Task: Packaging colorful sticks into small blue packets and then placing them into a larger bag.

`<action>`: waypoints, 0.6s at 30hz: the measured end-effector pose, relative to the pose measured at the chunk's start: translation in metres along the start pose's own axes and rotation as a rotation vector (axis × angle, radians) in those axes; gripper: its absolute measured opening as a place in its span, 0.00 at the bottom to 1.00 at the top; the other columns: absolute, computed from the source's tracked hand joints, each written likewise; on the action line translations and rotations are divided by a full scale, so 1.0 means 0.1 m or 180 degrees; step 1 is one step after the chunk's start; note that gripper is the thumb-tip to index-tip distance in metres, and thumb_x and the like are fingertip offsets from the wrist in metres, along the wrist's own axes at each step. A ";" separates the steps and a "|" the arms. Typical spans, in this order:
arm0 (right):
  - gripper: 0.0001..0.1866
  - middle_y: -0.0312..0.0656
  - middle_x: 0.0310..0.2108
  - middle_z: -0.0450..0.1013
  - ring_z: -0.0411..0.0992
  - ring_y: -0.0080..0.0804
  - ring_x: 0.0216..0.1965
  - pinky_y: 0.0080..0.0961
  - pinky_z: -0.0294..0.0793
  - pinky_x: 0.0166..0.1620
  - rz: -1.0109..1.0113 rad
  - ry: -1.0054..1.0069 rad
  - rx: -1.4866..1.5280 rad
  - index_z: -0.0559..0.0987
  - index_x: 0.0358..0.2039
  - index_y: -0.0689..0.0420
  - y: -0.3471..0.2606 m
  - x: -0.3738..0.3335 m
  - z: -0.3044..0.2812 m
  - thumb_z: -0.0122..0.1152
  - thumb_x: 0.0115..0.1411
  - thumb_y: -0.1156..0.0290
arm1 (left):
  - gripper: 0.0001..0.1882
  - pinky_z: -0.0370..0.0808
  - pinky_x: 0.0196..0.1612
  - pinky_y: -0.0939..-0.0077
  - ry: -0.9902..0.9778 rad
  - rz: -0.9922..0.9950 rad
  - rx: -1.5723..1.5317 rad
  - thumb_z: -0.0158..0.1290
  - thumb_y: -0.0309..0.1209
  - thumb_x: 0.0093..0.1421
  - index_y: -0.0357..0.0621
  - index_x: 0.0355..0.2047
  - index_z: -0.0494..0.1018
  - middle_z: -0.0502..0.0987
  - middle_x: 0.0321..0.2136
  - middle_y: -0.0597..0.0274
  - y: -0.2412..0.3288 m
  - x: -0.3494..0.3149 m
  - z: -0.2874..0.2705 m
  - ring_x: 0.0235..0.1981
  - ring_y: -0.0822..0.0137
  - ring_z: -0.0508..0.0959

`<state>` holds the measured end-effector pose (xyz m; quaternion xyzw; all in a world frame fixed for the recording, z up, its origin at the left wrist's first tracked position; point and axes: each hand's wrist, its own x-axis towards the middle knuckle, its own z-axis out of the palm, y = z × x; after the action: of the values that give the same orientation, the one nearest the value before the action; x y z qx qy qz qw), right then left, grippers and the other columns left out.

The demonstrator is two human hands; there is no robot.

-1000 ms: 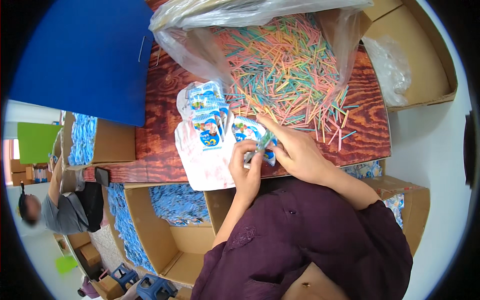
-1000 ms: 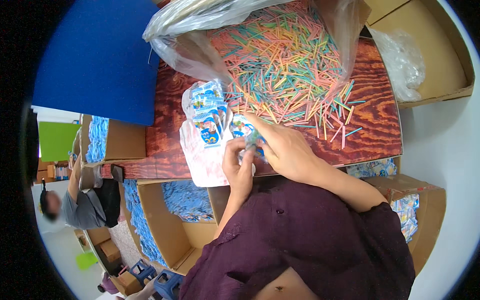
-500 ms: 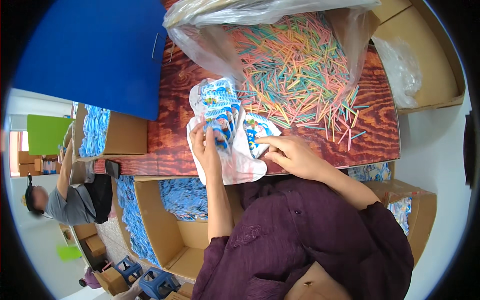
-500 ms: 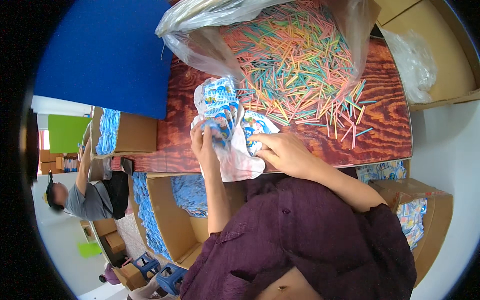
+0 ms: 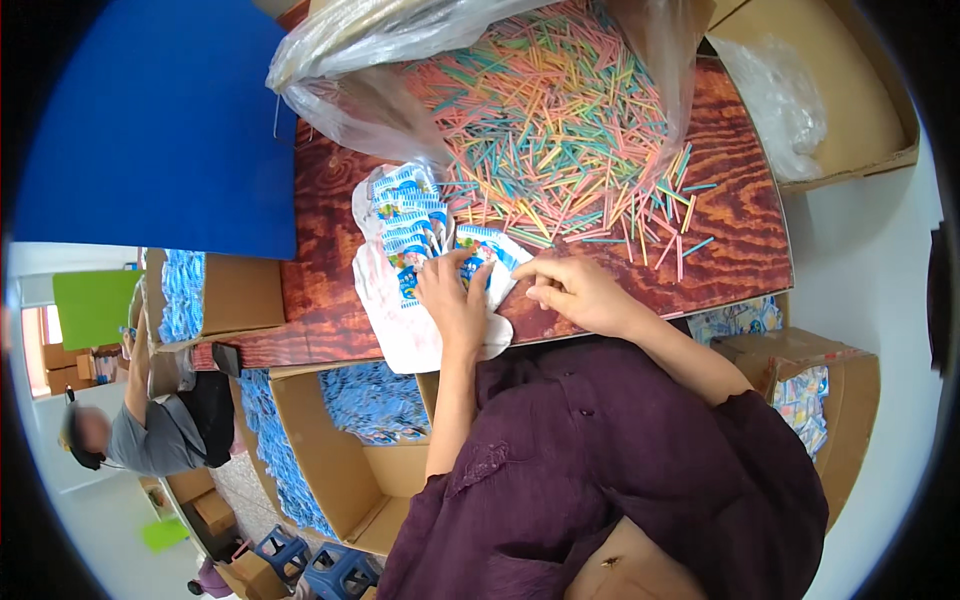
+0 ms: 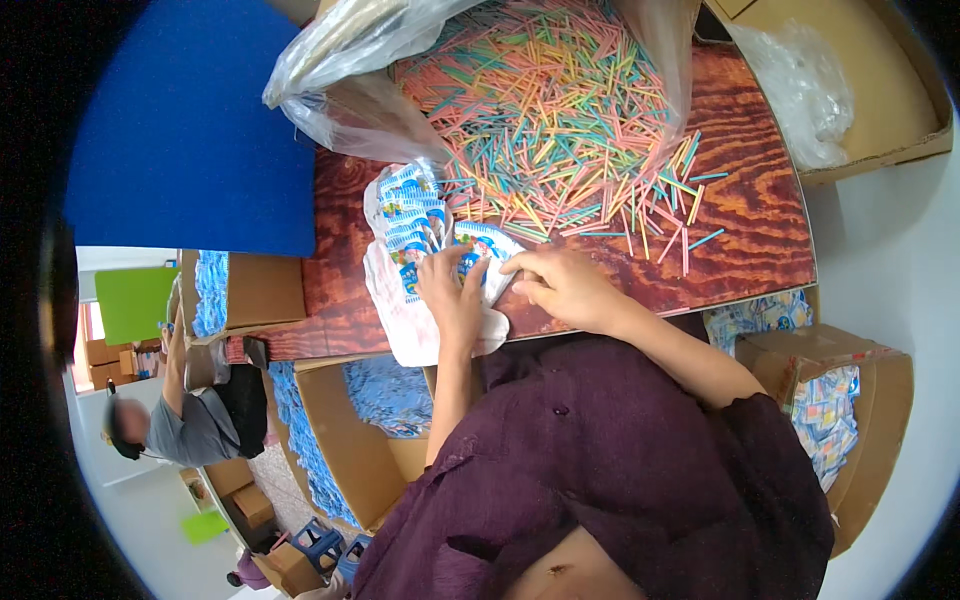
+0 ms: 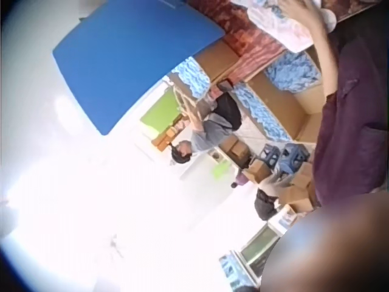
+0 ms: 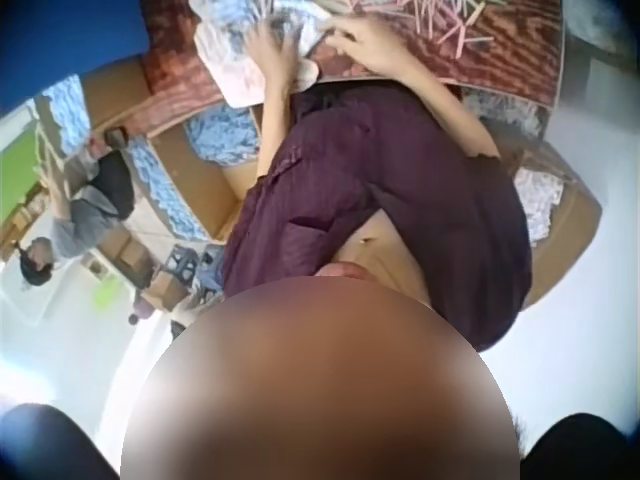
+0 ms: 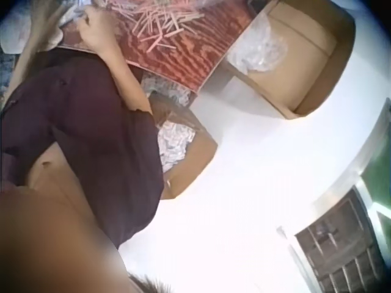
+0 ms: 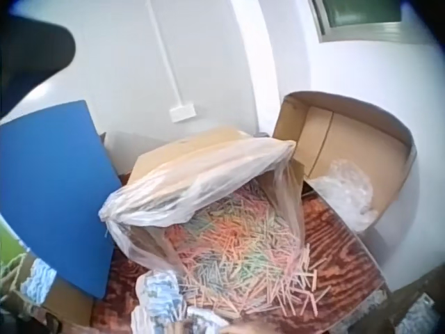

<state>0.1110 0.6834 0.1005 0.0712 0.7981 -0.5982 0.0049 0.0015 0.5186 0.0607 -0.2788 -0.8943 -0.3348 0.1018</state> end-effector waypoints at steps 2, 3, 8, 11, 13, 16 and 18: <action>0.15 0.41 0.22 0.72 0.71 0.31 0.24 0.30 0.67 0.29 -0.0053 0.0021 0.0100 0.77 0.45 0.58 0.03 -0.04 0.04 0.56 0.57 0.70 | 0.08 0.62 0.42 0.64 0.0077 0.0132 0.0001 0.60 0.31 0.52 0.46 0.32 0.75 0.73 0.29 0.63 -0.09 -0.03 0.09 0.37 0.58 0.71; 0.15 0.41 0.22 0.72 0.72 0.32 0.25 0.30 0.68 0.30 -0.0104 0.0013 0.0027 0.77 0.45 0.58 -0.01 -0.04 0.04 0.56 0.57 0.70 | 0.07 0.62 0.41 0.64 0.0162 0.0192 0.0012 0.60 0.30 0.52 0.46 0.30 0.75 0.73 0.28 0.63 -0.12 -0.05 0.11 0.36 0.58 0.71; 0.12 0.42 0.24 0.74 0.72 0.32 0.25 0.30 0.68 0.30 -0.0089 0.0056 0.0086 0.78 0.40 0.60 0.04 -0.01 -0.03 0.56 0.58 0.69 | 0.05 0.62 0.39 0.66 0.0640 0.0555 -0.0011 0.61 0.25 0.49 0.46 0.24 0.74 0.74 0.27 0.64 -0.08 -0.06 0.03 0.32 0.61 0.70; 0.12 0.41 0.24 0.75 0.73 0.27 0.25 0.29 0.68 0.29 -0.0118 0.0522 0.0627 0.79 0.38 0.60 0.12 0.13 -0.02 0.57 0.59 0.66 | 0.06 0.62 0.41 0.66 0.0821 0.0771 0.0150 0.62 0.25 0.47 0.47 0.26 0.76 0.73 0.29 0.65 0.08 -0.10 -0.05 0.34 0.61 0.70; 0.11 0.46 0.23 0.75 0.75 0.32 0.25 0.31 0.69 0.29 -0.0389 0.0804 0.0917 0.79 0.34 0.60 0.11 0.30 0.06 0.59 0.57 0.65 | 0.08 0.63 0.42 0.65 0.0749 0.1015 0.0286 0.62 0.23 0.47 0.47 0.28 0.77 0.72 0.31 0.63 0.17 -0.15 -0.08 0.35 0.59 0.70; 0.11 0.51 0.23 0.73 0.75 0.41 0.26 0.34 0.69 0.30 -0.0480 0.0517 -0.0144 0.79 0.31 0.61 0.18 0.48 0.16 0.59 0.55 0.65 | 0.09 0.66 0.41 0.66 0.0475 0.0838 -0.0181 0.61 0.22 0.47 0.44 0.30 0.75 0.72 0.33 0.59 0.23 -0.24 -0.01 0.36 0.57 0.70; 0.10 0.54 0.22 0.72 0.73 0.48 0.26 0.37 0.69 0.31 -0.0346 0.0668 -0.0252 0.78 0.28 0.62 0.15 0.49 0.14 0.60 0.53 0.67 | 0.11 0.68 0.42 0.67 0.0345 0.0661 -0.0554 0.60 0.21 0.50 0.40 0.34 0.73 0.71 0.35 0.55 0.21 -0.29 -0.03 0.37 0.58 0.70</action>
<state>0.0631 0.6796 0.0774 0.0898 0.8199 -0.5549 -0.1083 0.0373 0.5172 0.0642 -0.3591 -0.8215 -0.4132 0.1594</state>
